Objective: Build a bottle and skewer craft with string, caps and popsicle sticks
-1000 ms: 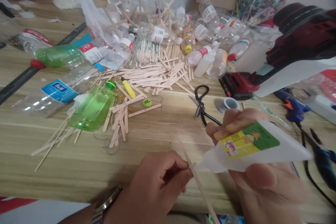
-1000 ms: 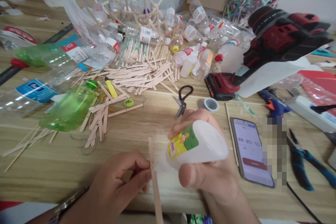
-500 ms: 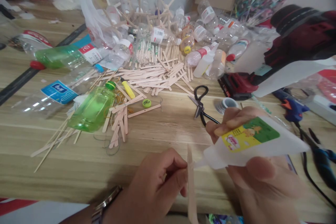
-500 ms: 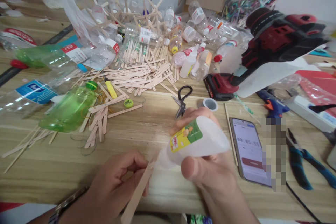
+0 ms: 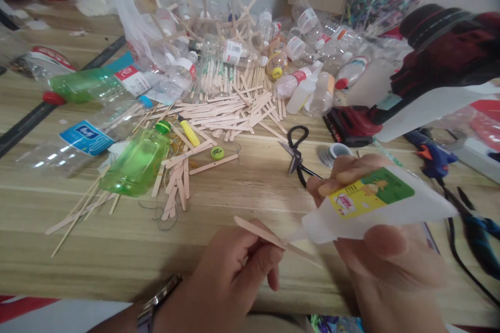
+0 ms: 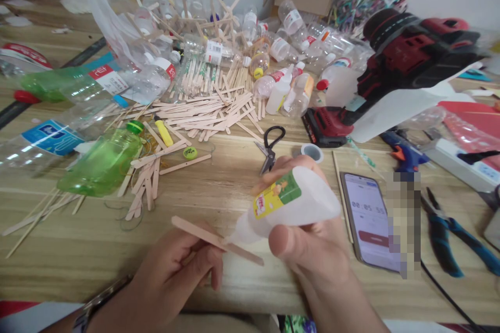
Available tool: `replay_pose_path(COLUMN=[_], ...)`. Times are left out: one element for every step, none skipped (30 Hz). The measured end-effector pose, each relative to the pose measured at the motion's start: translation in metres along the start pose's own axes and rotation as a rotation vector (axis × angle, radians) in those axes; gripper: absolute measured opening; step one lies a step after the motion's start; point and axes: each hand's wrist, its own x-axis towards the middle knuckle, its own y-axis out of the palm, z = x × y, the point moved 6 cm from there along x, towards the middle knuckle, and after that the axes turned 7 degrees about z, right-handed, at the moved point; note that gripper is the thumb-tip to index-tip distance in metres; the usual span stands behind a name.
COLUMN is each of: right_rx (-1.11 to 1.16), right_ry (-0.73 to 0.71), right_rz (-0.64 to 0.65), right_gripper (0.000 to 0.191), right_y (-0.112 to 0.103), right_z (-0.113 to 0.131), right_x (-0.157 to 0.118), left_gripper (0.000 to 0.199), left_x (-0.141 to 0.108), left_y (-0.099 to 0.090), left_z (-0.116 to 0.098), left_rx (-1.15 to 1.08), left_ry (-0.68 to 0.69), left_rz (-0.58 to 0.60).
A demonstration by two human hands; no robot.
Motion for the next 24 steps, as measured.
replay_pose_path(right_rx=[0.005,0.018,0.033,0.046,0.055,0.061,0.069,0.079,0.089,0.097,0.102,0.104,0.102,0.097,0.094,0.091,0.089,0.087,0.086,0.086,0.081,0.073,0.063,0.051], right_ry=[0.003,0.005,0.012,0.018,0.02,0.022,0.021,0.024,0.03,0.036,0.04,0.041,0.034,0.026,0.017,0.014,0.015,0.018,0.022,0.024,0.022,0.018,0.018,0.022], right_rz=[-0.012,-0.012,-0.006,-0.002,-0.005,-0.012,-0.025,-0.034,-0.045,-0.055,-0.067,-0.085,-0.109,-0.135,-0.162,-0.178,-0.181,-0.169,-0.151,-0.132,-0.115,-0.104,-0.101,-0.103], right_gripper=[0.042,0.042,0.042,0.042,0.043,0.044,0.045,0.046,0.046,0.045,0.045,0.044,0.044,0.044,0.045,0.045,0.045,0.045,0.044,0.044,0.043,0.043,0.042,0.042], right_y=[0.0,0.0,0.0,0.0,0.0,0.0,-0.001,-0.002,-0.003,-0.003,-0.004,-0.006,-0.007,-0.009,-0.01,-0.011,-0.011,-0.01,-0.008,-0.007,-0.005,-0.004,-0.003,-0.003], right_z=[0.0,0.001,0.0,0.0,0.0,-0.001,-0.001,-0.001,-0.002,-0.002,-0.002,-0.002,-0.002,-0.001,0.0,0.0,0.0,-0.001,-0.002,-0.002,-0.003,-0.003,-0.003,-0.003], right_x=[0.0,0.001,0.001,0.001,0.001,0.002,0.002,0.003,0.003,0.004,0.004,0.005,0.005,0.005,0.005,0.004,0.004,0.004,0.003,0.003,0.003,0.003,0.003,0.003], left_gripper=[0.035,0.034,0.034,0.034,0.034,0.034,0.035,0.035,0.036,0.036,0.037,0.038,0.038,0.039,0.04,0.04,0.039,0.039,0.038,0.037,0.036,0.035,0.034,0.033], left_x=[0.0,0.0,0.0,0.001,0.001,0.002,0.002,0.003,0.003,0.003,0.004,0.004,0.004,0.003,0.003,0.003,0.003,0.003,0.003,0.003,0.003,0.004,0.004,0.004], left_y=[0.0,0.001,0.002,0.002,0.002,0.002,0.002,0.002,0.001,0.001,0.0,-0.001,-0.002,-0.003,-0.003,-0.004,-0.004,-0.004,-0.003,-0.003,-0.002,-0.002,-0.002,-0.003], left_z=[0.002,0.003,0.004,0.004,0.004,0.004,0.003,0.003,0.002,0.003,0.003,0.004,0.006,0.007,0.008,0.009,0.01,0.01,0.009,0.009,0.008,0.007,0.006,0.005], left_rx=[-0.015,-0.03,-0.043,-0.051,-0.058,-0.065,-0.077,-0.096,-0.122,-0.15,-0.177,-0.201,-0.223,-0.24,-0.254,-0.263,-0.269,-0.271,-0.267,-0.259,-0.25,-0.241,-0.234,-0.229], left_ry=[-0.002,-0.006,-0.01,-0.013,-0.012,-0.009,-0.005,0.002,0.006,0.005,-0.003,-0.019,-0.037,-0.057,-0.073,-0.082,-0.091,-0.096,-0.096,-0.094,-0.088,-0.079,-0.067,-0.058], left_rz=[-0.007,-0.006,-0.004,0.0,-0.001,-0.001,-0.004,-0.008,-0.009,-0.009,-0.011,-0.017,-0.026,-0.037,-0.05,-0.058,-0.06,-0.058,-0.052,-0.045,-0.037,-0.033,-0.03,-0.026])
